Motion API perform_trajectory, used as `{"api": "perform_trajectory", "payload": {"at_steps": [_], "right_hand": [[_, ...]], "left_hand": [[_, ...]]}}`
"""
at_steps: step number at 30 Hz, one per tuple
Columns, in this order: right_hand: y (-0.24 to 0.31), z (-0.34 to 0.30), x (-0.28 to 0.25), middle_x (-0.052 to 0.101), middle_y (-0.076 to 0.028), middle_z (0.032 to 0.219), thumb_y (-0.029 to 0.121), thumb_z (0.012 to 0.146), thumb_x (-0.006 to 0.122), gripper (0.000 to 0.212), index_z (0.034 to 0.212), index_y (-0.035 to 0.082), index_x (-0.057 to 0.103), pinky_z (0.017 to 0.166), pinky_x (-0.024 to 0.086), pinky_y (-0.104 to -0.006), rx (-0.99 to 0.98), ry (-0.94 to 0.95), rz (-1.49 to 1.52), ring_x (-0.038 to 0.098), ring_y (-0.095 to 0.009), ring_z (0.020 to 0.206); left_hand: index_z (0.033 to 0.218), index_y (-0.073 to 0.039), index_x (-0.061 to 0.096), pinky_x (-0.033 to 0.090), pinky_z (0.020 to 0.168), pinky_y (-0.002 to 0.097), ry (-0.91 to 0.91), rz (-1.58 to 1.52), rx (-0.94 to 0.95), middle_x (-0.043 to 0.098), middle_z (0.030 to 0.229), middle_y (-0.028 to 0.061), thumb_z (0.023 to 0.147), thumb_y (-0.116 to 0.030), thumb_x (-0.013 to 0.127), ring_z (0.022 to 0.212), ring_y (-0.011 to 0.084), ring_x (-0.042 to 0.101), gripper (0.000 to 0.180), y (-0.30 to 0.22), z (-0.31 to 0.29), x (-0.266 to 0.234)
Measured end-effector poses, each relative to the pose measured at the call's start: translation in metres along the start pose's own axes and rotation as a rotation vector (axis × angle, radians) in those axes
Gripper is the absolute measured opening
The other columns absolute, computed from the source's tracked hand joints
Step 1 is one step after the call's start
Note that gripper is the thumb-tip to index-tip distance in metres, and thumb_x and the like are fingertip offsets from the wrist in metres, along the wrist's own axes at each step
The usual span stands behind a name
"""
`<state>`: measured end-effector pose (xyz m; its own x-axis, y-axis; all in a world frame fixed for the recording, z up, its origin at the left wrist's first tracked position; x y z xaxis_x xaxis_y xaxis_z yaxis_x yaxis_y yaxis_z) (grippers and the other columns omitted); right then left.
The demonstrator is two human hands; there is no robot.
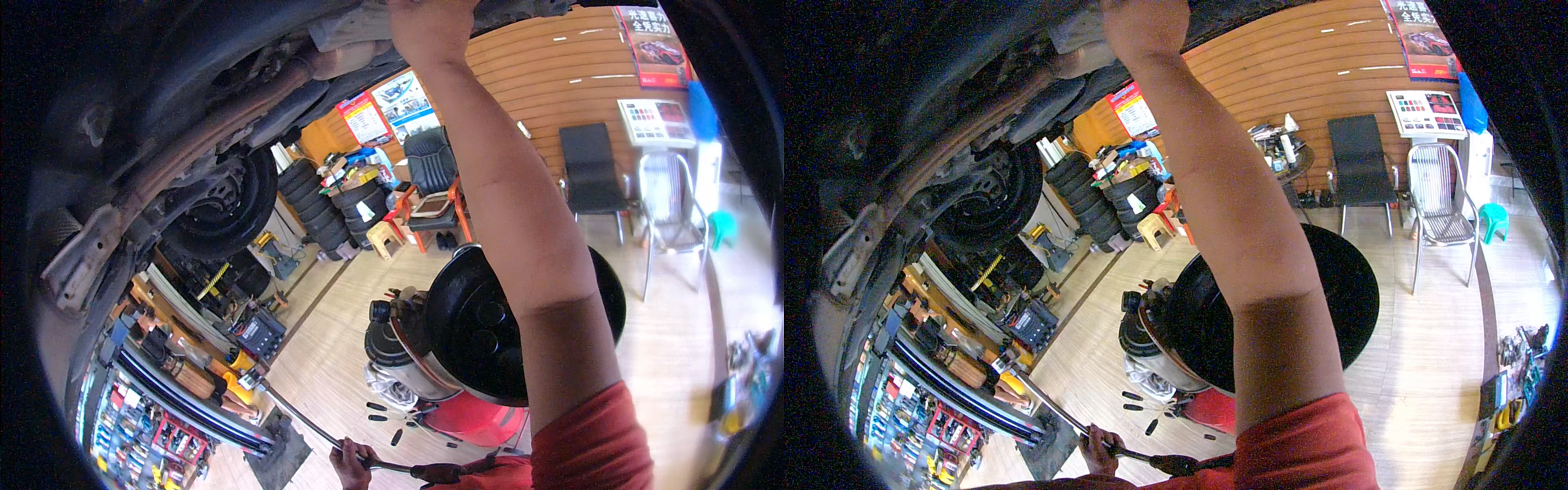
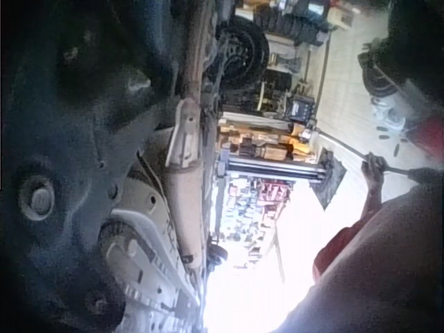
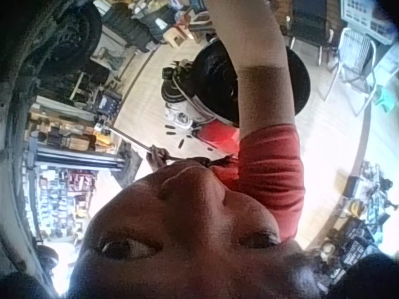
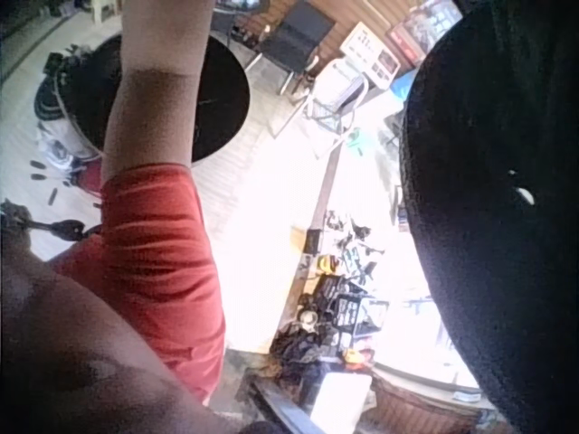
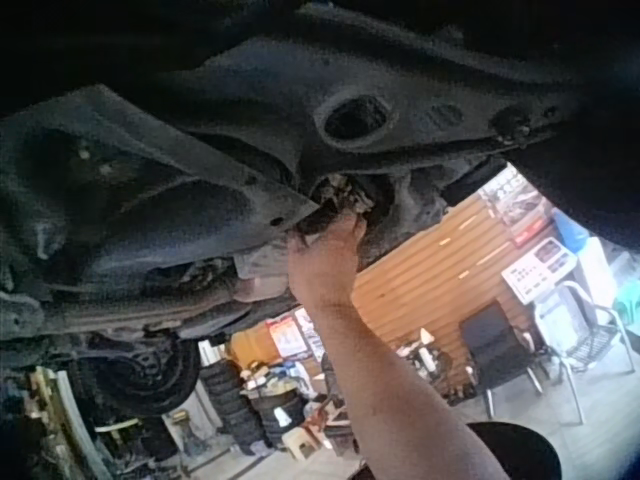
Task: The person uses a wrench to loosen a bolt under a car, then walks to a tool cart to retrieve a rag and wipe their hands. They return to the oil drain pan, wipe it with the rag, and walk up a staircase.
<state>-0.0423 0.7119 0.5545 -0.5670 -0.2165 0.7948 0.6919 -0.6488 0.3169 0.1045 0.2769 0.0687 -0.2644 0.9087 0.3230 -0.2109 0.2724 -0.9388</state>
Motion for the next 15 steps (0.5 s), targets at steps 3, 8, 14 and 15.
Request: {"api": "perform_trajectory", "payload": {"at_steps": [3, 8, 14, 15], "right_hand": [[-0.018, 0.022, 0.013, 0.048, -0.035, 0.116, 0.036, 0.085, 0.053, 0.060, 0.123, -0.008, 0.038, 0.090, 0.041, -0.0465, 0.179, 0.213, 0.159, 0.047, -0.048, 0.108], [-0.021, 0.028, -0.014, 0.037, -0.034, 0.126, 0.027, 0.075, 0.066, 0.073, 0.128, -0.008, 0.029, 0.094, 0.038, -0.0466, 0.373, 0.425, 0.149, 0.037, -0.048, 0.117], [-0.026, 0.004, 0.005, 0.038, -0.034, 0.125, 0.027, 0.074, 0.066, 0.074, 0.127, -0.009, 0.030, 0.092, 0.039, -0.0473, -0.268, 0.219, -0.152, 0.039, -0.047, 0.117], [-0.021, 0.020, 0.008, 0.040, -0.034, 0.124, 0.027, 0.075, 0.065, 0.072, 0.126, -0.010, 0.031, 0.092, 0.039, -0.0471, -0.341, 0.199, -0.219, 0.040, -0.047, 0.116]], "left_hand": [[0.068, -0.011, 0.041, 0.042, 0.035, 0.0350, -0.003, -0.001, 0.018, 0.037, 0.051, 0.0021, 0.092, -0.024, 0.053, 0.039, 0.0184, 0.042, 0.029, 0.002, 0.001, 0.000], [0.068, -0.011, 0.041, 0.042, 0.035, 0.0349, -0.003, 0.041, 0.037, 0.037, 0.051, 0.0021, 0.092, -0.023, 0.053, 0.039, 0.0182, 0.042, 0.029, -0.005, -0.005, 0.006], [0.069, -0.011, 0.042, 0.042, 0.035, 0.0345, -0.040, 0.012, 0.019, 0.039, 0.051, 0.0029, 0.093, -0.021, 0.051, 0.039, 0.0190, 0.043, 0.027, -0.002, -0.003, -0.003], [0.069, -0.011, 0.042, 0.042, 0.035, 0.0345, -0.009, -0.003, 0.022, 0.039, 0.051, 0.0030, 0.093, -0.021, 0.051, 0.038, 0.0191, 0.043, 0.027, 0.001, 0.000, 0.005]]}}
Point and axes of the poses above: each hand's wrist, its own z-axis towards the middle knuckle, its own x-axis out of the palm, y = z × x, the point moved 1 cm from there along z, towards the middle knuckle
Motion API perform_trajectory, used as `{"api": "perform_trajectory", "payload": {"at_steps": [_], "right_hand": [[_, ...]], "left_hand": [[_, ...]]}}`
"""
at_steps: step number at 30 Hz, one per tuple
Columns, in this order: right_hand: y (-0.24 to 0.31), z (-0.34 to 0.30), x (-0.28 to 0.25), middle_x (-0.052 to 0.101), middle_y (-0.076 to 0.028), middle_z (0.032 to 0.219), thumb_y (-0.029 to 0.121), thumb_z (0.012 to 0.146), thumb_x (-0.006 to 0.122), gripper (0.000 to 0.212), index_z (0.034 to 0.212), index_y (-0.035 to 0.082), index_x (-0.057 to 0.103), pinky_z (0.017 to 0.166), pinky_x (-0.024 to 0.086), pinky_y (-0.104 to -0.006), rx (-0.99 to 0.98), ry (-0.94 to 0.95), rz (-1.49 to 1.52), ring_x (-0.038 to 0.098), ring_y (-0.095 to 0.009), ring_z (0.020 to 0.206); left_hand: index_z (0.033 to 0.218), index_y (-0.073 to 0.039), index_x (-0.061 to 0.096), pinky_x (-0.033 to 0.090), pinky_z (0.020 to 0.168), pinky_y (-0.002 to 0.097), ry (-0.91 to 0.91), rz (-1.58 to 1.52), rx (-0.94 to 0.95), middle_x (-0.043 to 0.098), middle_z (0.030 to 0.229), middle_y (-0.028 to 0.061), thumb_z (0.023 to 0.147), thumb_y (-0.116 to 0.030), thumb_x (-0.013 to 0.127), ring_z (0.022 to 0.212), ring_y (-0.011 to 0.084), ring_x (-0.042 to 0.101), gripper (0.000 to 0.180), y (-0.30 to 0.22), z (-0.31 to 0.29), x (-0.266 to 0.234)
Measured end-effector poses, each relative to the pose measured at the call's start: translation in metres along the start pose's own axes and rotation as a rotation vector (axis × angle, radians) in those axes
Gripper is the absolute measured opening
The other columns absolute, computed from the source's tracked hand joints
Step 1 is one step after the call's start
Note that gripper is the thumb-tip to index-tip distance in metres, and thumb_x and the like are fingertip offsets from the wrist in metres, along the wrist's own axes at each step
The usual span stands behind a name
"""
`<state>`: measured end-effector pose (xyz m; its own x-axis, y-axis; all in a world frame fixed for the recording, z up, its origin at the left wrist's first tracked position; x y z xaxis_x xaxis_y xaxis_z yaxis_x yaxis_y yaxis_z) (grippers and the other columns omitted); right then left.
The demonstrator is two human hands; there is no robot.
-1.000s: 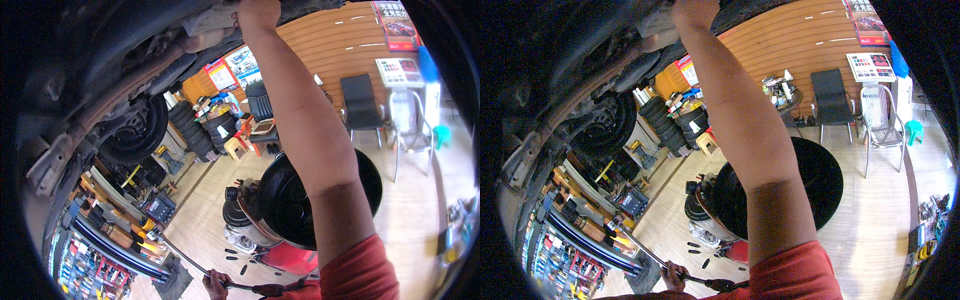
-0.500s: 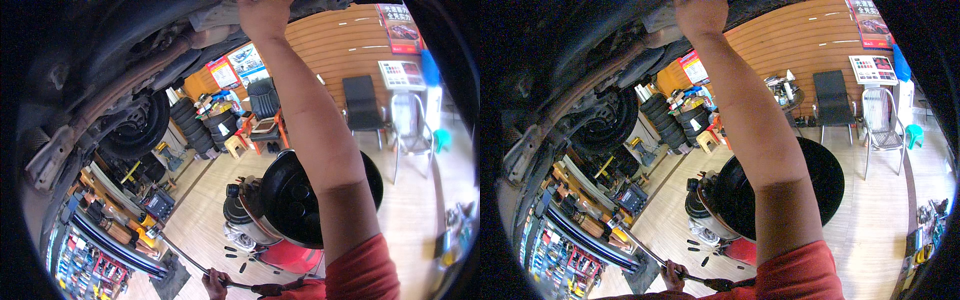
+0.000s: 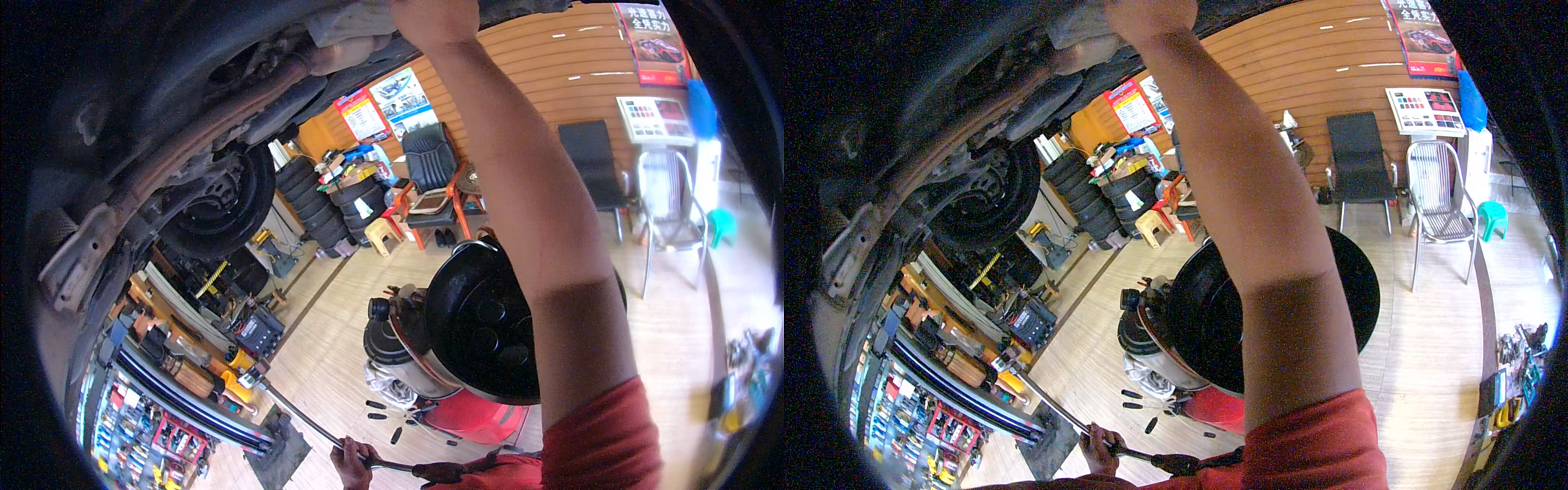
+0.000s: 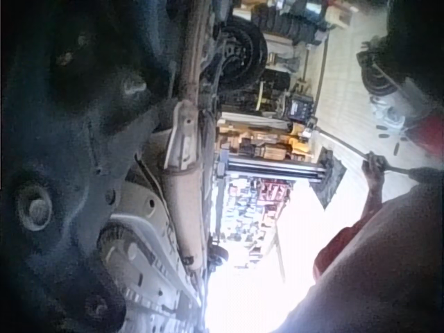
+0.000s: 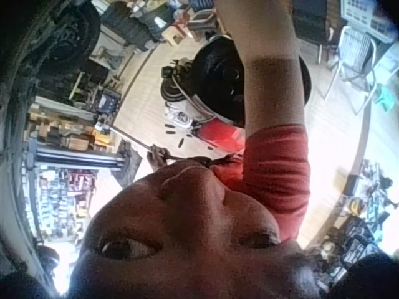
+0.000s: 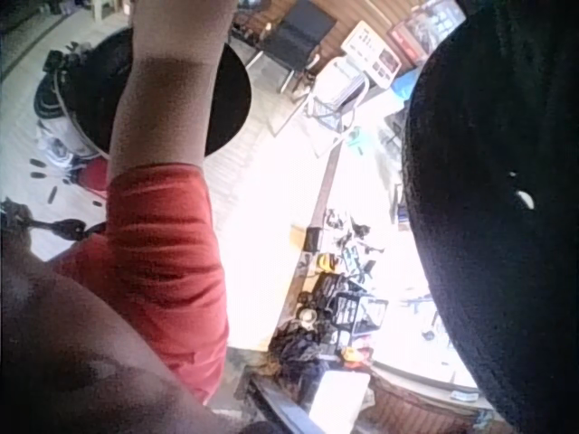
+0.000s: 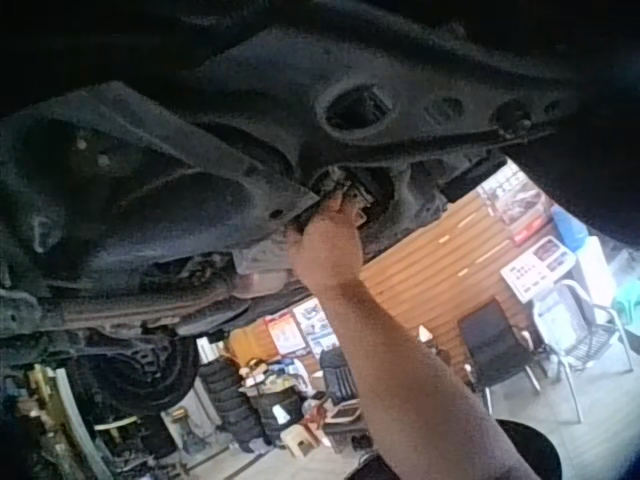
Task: The person uses a wrench to loosen a bolt under a car, then walks to a tool cart to retrieve a rag and wipe their hands. They return to the oil drain pan, wipe it with the rag, and walk up a staircase.
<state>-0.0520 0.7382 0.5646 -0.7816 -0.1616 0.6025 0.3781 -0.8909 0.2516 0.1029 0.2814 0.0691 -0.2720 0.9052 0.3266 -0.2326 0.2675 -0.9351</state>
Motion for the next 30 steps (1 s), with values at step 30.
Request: {"api": "perform_trajectory", "payload": {"at_steps": [30], "right_hand": [[0.001, -0.041, -0.118, 0.062, -0.013, 0.092, 0.025, 0.085, 0.064, 0.035, 0.108, 0.002, 0.052, 0.077, 0.048, -0.0318, 0.387, 0.713, 0.234, 0.061, -0.017, 0.084]], "left_hand": [[0.074, -0.010, 0.042, 0.044, 0.044, 0.0305, 0.442, -0.094, 0.069, 0.040, 0.057, 0.0006, 0.092, -0.019, 0.053, 0.050, 0.0130, 0.043, 0.023, -0.066, 0.042, 0.116]]}}
Point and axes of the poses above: each hand's wrist, its own z-axis towards the middle knuckle, its own x-axis out of the palm, y = z × x, the point moved 1 cm from there along z, towards the middle knuckle
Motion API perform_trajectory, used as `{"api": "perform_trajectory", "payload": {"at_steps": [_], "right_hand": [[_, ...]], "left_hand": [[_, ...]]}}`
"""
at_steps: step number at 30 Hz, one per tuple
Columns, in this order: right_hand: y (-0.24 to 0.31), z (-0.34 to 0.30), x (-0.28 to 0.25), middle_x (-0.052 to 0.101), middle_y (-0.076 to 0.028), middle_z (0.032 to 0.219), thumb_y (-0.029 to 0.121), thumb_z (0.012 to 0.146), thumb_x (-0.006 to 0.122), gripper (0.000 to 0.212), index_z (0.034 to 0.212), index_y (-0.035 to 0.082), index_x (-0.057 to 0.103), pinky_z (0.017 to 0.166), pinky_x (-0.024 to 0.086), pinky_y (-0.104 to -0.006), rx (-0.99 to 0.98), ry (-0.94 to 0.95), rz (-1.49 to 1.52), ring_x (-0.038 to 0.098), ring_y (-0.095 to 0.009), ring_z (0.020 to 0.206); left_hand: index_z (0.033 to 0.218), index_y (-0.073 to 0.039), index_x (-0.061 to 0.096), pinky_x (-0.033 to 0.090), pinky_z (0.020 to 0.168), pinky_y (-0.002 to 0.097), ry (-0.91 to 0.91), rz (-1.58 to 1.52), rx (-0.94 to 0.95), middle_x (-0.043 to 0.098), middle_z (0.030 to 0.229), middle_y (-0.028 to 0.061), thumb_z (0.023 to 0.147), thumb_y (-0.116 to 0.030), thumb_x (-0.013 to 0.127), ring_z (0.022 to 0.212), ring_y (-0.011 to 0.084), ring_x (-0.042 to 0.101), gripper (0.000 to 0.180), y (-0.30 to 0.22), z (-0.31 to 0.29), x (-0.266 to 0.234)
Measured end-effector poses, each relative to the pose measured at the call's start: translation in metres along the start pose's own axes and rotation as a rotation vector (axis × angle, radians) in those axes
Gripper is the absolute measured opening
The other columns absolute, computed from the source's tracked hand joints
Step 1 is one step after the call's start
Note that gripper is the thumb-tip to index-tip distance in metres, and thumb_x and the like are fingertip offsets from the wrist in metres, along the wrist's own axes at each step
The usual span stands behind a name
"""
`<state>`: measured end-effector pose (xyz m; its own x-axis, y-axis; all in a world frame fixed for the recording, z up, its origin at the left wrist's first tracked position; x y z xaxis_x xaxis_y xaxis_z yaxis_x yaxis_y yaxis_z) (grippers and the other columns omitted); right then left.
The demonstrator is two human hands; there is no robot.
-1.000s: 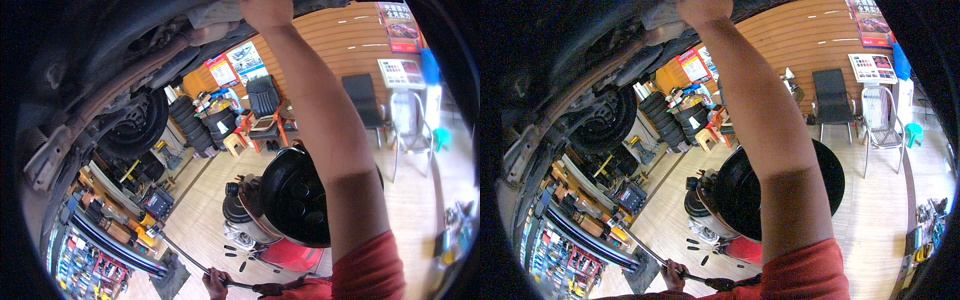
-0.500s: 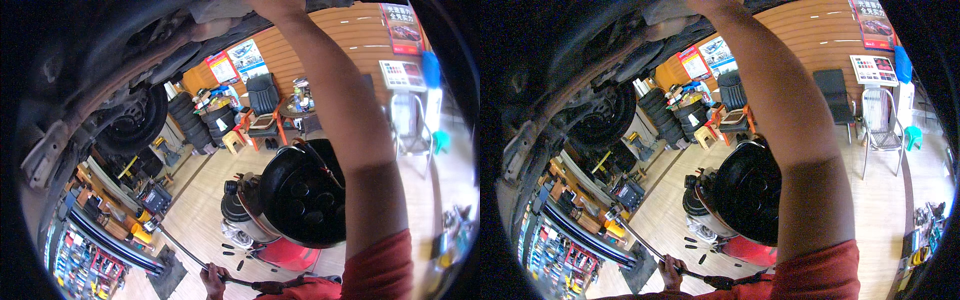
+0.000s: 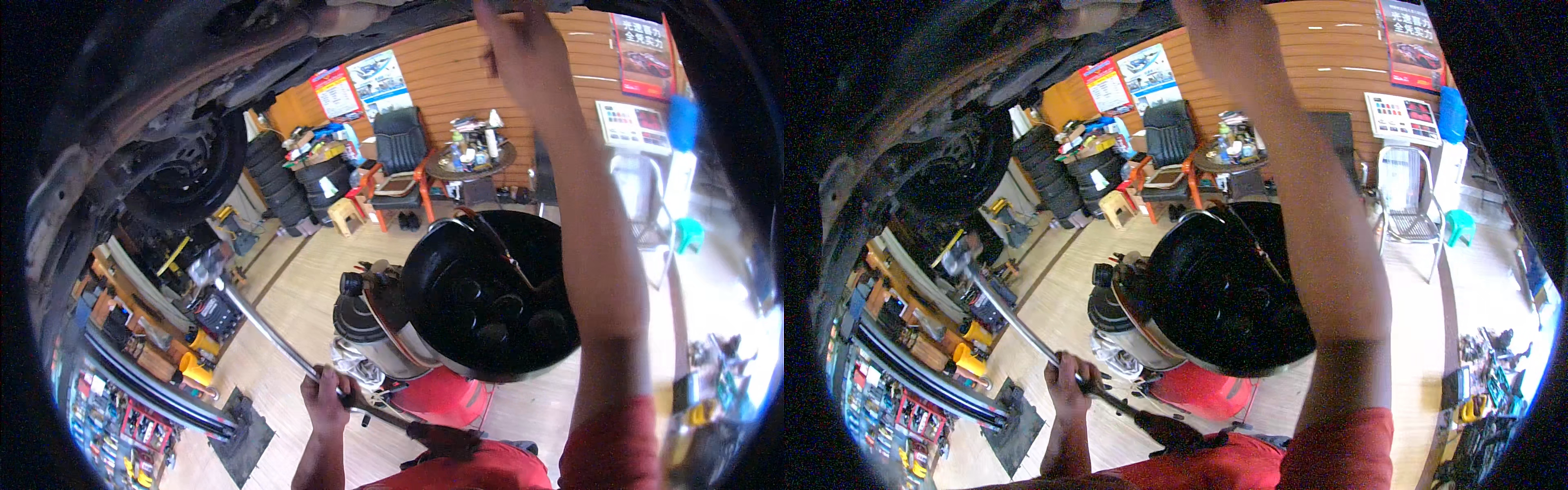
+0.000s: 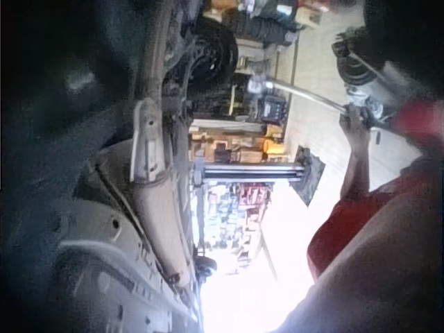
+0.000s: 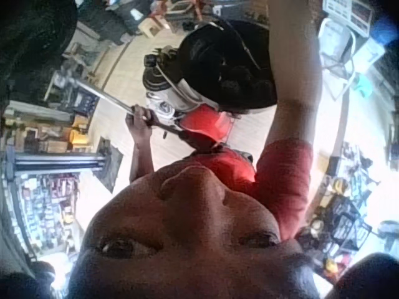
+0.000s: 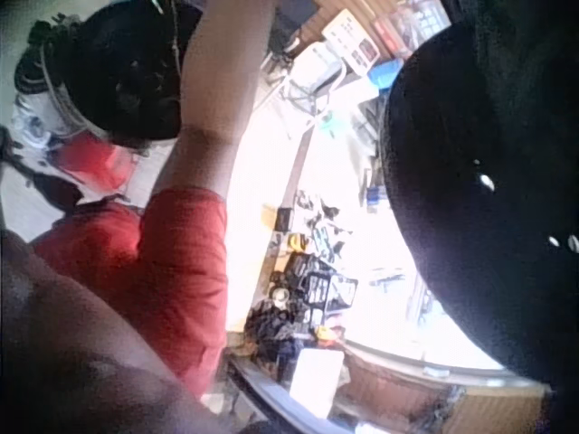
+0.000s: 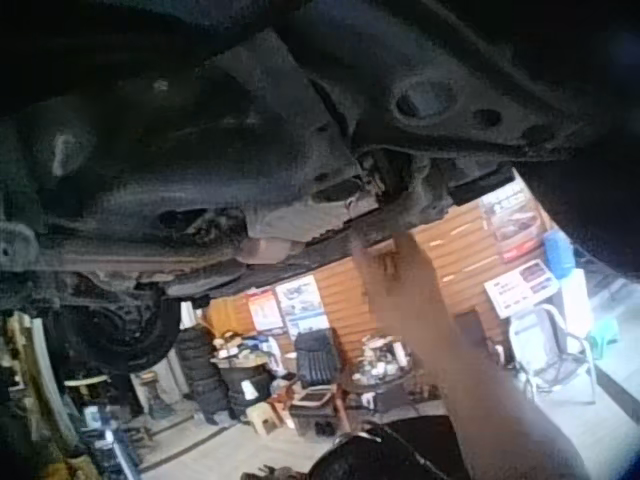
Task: The person uses a wrench to loosen a bolt under a car, then walks to a tool cart to retrieve a rag and wipe their hands. They return to the oil drain pan, wipe it with the rag, and walk up a staircase.
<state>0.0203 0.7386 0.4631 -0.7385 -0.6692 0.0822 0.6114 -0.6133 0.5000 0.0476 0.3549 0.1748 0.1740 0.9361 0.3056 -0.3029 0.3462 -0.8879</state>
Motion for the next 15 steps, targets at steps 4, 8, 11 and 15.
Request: {"api": "perform_trajectory", "payload": {"at_steps": [4, 8, 11, 15], "right_hand": [[0.004, -0.182, -0.026, 0.063, -0.019, 0.087, 0.008, 0.081, 0.056, 0.020, 0.098, -0.001, 0.060, 0.071, 0.051, -0.0376, 0.146, 0.460, -0.149, 0.062, -0.035, 0.082], [0.015, -0.276, -0.063, 0.058, -0.018, 0.107, 0.001, 0.073, 0.063, 0.043, 0.115, 0.002, 0.054, 0.083, 0.048, -0.0372, 0.283, 0.725, -0.125, 0.057, -0.034, 0.098], [0.022, -0.300, -0.068, 0.056, -0.016, 0.112, 0.018, 0.068, 0.076, 0.059, 0.119, 0.003, 0.052, 0.085, 0.046, -0.0353, 0.367, 0.626, 0.061, 0.055, -0.031, 0.102], [0.031, -0.300, -0.065, 0.057, -0.017, 0.109, 0.038, 0.068, 0.078, 0.059, 0.107, 0.000, 0.056, 0.082, 0.046, -0.0381, 0.396, 0.273, 0.329, 0.058, -0.028, 0.096]], "left_hand": [[0.078, -0.007, 0.045, 0.047, 0.052, 0.0326, 0.095, 0.130, 0.023, 0.043, 0.060, 0.0029, 0.092, -0.017, 0.052, 0.053, 0.0140, 0.045, 0.019, -0.019, 0.036, 0.029], [0.077, -0.004, 0.045, 0.044, 0.052, 0.0299, 0.368, 0.215, 0.039, 0.046, 0.057, 0.0036, 0.092, -0.017, 0.051, 0.053, 0.0140, 0.050, 0.020, -0.018, 0.081, 0.107], [0.071, -0.004, 0.048, 0.044, 0.052, 0.0279, 0.545, 0.317, 0.139, 0.048, 0.056, 0.0025, 0.092, -0.018, 0.052, 0.053, 0.0132, 0.053, 0.025, -0.014, 0.099, 0.153], [0.070, -0.005, 0.047, 0.044, 0.049, 0.0279, 0.699, 0.214, -0.019, 0.047, 0.055, 0.0018, 0.093, -0.025, 0.053, 0.052, 0.0124, 0.054, 0.031, -0.026, 0.103, 0.203]]}}
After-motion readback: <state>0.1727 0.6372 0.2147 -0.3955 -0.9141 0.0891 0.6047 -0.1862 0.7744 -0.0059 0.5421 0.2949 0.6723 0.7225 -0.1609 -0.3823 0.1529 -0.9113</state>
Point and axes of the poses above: each hand's wrist, its own z-axis towards the middle knuckle, its own x-axis out of the palm, y = z × x, the point moved 1 cm from there along z, towards the middle knuckle
